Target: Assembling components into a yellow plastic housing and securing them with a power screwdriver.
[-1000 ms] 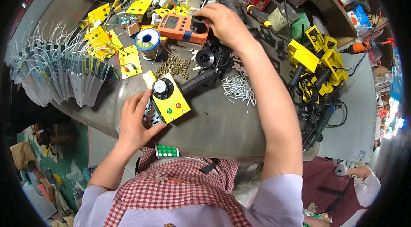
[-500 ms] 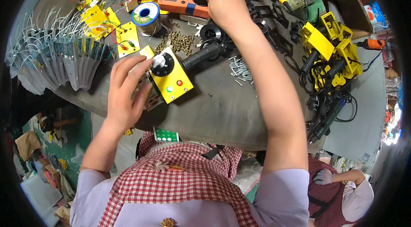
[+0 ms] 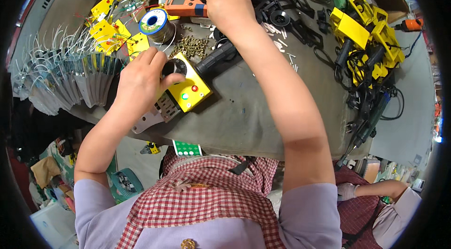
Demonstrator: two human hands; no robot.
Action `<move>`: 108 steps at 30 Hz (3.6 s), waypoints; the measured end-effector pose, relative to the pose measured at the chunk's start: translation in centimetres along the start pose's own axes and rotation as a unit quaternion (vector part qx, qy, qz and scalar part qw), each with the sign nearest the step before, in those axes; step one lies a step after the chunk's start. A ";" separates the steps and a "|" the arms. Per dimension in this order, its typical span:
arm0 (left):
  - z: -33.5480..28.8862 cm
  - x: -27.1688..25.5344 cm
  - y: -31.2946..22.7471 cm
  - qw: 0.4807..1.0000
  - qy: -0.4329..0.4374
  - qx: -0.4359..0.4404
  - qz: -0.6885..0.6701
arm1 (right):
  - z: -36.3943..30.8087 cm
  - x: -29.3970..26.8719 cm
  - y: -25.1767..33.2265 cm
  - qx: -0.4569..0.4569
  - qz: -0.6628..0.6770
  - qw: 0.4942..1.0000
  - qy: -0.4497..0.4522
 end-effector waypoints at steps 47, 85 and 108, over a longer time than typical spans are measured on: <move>-1.0 -2.8 6.9 0.984 -0.098 -0.113 -0.095 | 1.9 -11.1 1.8 0.015 0.255 0.966 -0.026; -48.9 12.8 14.0 0.690 -0.089 -0.567 -0.441 | -10.3 2.1 28.1 0.002 0.443 0.798 0.409; -62.3 42.7 16.4 0.186 -0.324 -0.754 -0.540 | -6.5 0.3 26.1 -0.028 0.462 0.867 0.187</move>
Point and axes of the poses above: each hand's wrist, its own z-axis towards the middle knuckle, its own x-axis out of the palm, y = z × x, the point moved 7 cm from there along z, towards the middle knuckle, and after that the axes turned 7 degrees about x, right-handed, at the moved point
